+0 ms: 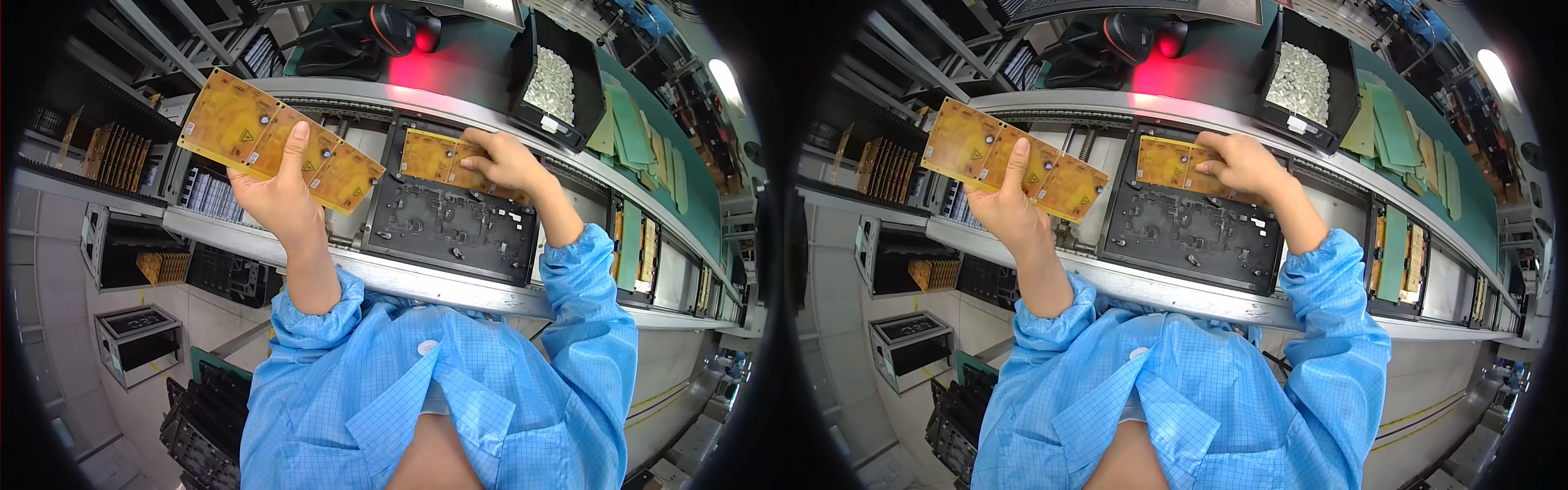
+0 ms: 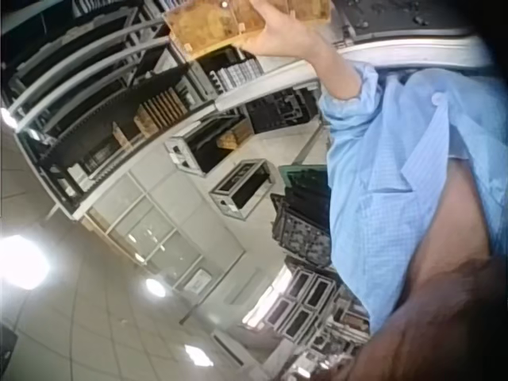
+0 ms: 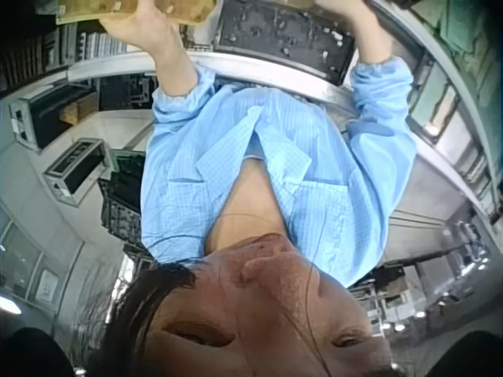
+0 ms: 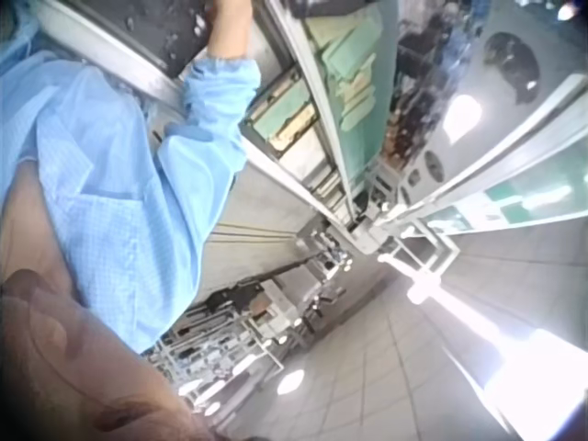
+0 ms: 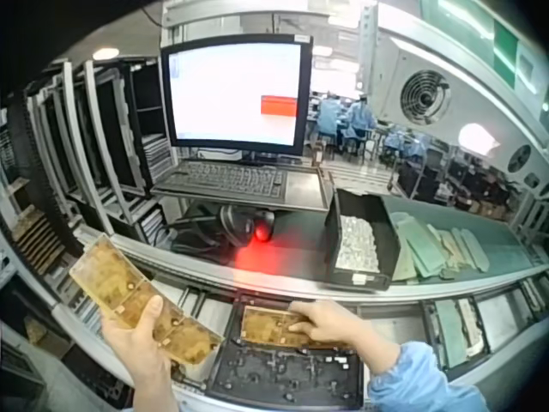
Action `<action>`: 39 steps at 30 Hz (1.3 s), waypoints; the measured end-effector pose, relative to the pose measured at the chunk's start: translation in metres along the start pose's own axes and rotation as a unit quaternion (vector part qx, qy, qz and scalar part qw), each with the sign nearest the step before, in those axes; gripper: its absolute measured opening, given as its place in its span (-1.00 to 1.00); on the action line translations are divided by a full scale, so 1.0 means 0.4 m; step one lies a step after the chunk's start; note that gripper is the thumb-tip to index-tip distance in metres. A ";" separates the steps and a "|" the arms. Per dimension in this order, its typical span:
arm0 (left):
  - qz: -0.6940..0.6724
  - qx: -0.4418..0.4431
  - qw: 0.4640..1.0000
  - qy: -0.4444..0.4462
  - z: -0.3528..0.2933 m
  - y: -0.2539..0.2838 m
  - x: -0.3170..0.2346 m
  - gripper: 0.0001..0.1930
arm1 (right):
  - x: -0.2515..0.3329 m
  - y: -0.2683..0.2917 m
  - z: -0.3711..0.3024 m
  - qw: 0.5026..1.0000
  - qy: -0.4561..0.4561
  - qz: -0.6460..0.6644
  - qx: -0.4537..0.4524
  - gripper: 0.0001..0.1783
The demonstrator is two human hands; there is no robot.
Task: Assembling and inspecting printed circuit boards on a production line using various components and small tools.
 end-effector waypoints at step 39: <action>-0.015 0.144 0.985 0.099 -0.171 0.004 0.122 -0.51 | 0.097 0.027 -0.295 0.948 -0.064 0.012 -0.313 -0.65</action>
Point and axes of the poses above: each hand's wrist, its own z-axis towards the middle knuckle, its own y-axis out of the back of the hand, x = y × z, the point moved 4 cm from there along z, towards the middle knuckle, and after that the axes turned 12 degrees about x, right-handed, at the moved point
